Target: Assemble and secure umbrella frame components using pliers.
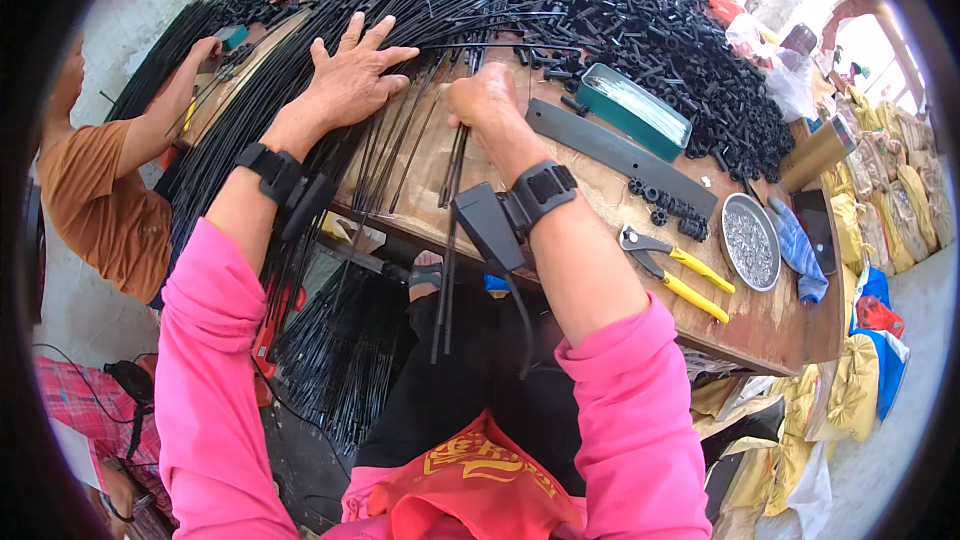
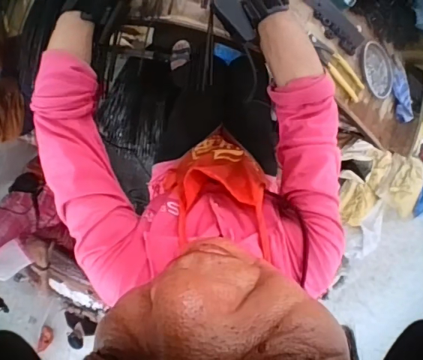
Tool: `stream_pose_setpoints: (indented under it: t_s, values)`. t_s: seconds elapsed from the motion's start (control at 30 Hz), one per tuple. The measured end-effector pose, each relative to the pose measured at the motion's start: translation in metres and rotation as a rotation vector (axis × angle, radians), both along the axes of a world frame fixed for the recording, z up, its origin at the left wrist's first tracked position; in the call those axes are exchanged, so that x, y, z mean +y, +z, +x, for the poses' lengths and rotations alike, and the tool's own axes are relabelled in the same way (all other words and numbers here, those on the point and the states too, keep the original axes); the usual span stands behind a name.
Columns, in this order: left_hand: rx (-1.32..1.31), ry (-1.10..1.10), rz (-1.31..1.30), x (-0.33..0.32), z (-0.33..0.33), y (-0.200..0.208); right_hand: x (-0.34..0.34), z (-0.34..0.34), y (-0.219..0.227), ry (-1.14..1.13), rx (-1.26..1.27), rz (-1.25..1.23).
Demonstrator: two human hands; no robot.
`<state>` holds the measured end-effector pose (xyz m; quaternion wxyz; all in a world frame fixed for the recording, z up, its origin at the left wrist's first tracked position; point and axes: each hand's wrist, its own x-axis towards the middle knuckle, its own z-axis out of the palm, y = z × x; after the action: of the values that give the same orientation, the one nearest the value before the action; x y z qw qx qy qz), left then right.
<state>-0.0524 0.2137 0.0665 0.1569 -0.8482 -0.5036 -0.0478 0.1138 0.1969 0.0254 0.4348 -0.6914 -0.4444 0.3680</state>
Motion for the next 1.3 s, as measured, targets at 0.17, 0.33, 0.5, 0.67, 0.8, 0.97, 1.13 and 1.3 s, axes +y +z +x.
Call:
stream_pose_setpoints:
  t_s: [0.17, 0.33, 0.5, 0.67, 0.8, 0.97, 1.13, 1.3]
  values:
    - [-0.056, -0.248, 0.006, -0.045, -0.020, 0.031, -0.010, 0.003, 0.003, 0.037, 0.161, 0.105]
    - [-0.137, -0.231, 0.029, -0.084, -0.025, 0.017, -0.015, -0.001, 0.003, -0.009, 0.324, 0.170]
    - [-0.084, -0.022, -0.291, -0.098, -0.010, 0.015, -0.012, 0.000, 0.013, -0.019, 0.416, 0.172]
    - [-0.206, -0.013, -0.427, -0.091, -0.019, 0.015, -0.011, 0.001, 0.028, 0.025, 0.527, 0.197]
    - [-0.331, -0.001, -0.485, -0.088, -0.020, 0.014, -0.009, 0.007, 0.040, 0.012, 0.602, 0.229]
    - [-0.458, -0.037, -0.538, -0.083, -0.025, 0.006, -0.012, 0.019, 0.048, 0.062, 0.555, 0.190]
    - [-0.643, 0.045, -0.740, -0.077, -0.028, 0.007, -0.013, 0.005, 0.025, 0.046, 0.524, 0.113]
    - [-0.705, 0.111, -0.768, -0.087, -0.027, 0.018, -0.015, -0.013, 0.028, -0.005, 0.617, 0.101]
